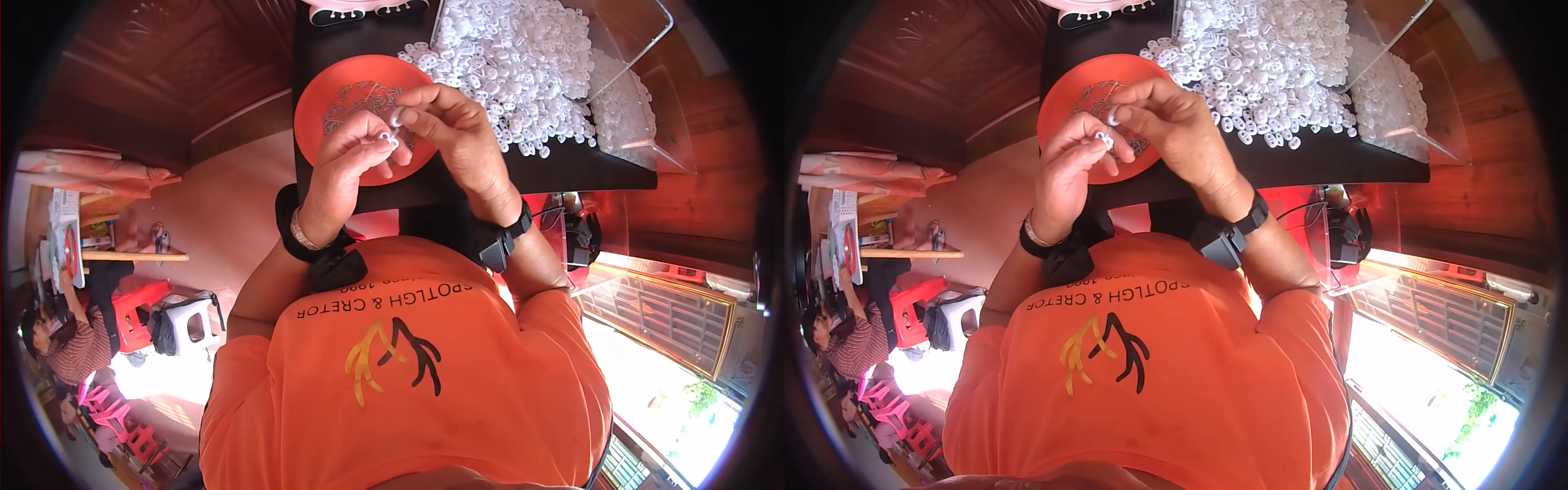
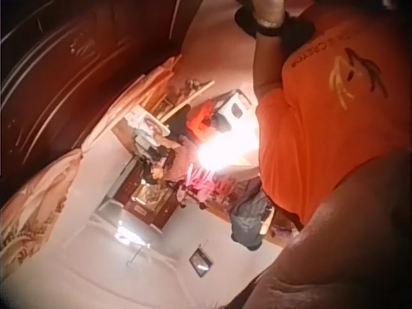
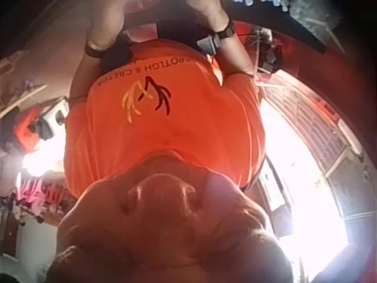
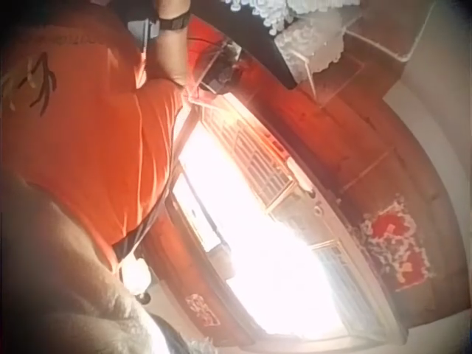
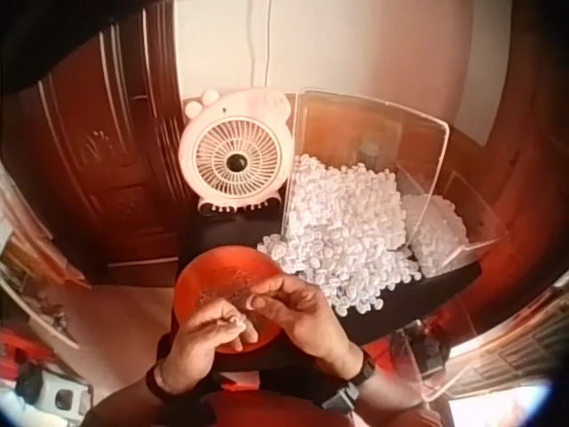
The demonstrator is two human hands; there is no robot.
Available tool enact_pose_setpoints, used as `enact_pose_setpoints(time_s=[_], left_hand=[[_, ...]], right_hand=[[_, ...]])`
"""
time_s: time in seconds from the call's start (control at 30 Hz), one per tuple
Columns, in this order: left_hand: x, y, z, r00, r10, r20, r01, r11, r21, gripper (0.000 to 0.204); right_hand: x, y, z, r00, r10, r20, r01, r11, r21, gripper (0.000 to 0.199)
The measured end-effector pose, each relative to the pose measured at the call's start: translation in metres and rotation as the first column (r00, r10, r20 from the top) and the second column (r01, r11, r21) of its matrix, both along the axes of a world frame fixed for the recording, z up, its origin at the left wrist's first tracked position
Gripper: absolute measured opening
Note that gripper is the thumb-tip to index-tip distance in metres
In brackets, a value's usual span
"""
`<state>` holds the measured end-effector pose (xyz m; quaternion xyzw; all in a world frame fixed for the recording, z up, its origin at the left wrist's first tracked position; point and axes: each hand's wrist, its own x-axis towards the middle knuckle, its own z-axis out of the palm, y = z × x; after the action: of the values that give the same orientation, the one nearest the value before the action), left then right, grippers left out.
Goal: The person is inserting small metal clips into small white plastic components.
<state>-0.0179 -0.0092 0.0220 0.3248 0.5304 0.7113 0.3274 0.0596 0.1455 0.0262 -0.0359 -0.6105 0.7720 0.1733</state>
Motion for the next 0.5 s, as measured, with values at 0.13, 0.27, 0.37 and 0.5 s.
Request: enact_pose_setpoints(time_s=[0.13,0.27,0.37,0.5], left_hand=[[-0.003,-0.007,-0.006,0.994,0.072,0.078,-0.083,0.986,0.146,0.012],[-0.005,-0.015,-0.004,0.989,0.121,0.085,-0.134,0.977,0.165,0.012],[-0.006,-0.019,-0.004,0.989,0.127,0.079,-0.138,0.979,0.151,0.012],[-0.007,-0.022,-0.005,0.987,0.149,0.066,-0.152,0.987,0.046,0.014]], right_hand=[[-0.005,-0.018,-0.009,0.999,-0.03,-0.011,0.029,0.999,-0.026,0.011],[-0.005,-0.018,-0.007,0.998,0.032,0.048,-0.029,0.998,-0.053,0.007],[-0.006,-0.018,-0.006,0.993,0.073,0.087,-0.066,0.994,-0.089,0.007],[-0.01,-0.015,-0.008,0.986,0.133,0.1,-0.099,0.953,-0.287,0.012]])
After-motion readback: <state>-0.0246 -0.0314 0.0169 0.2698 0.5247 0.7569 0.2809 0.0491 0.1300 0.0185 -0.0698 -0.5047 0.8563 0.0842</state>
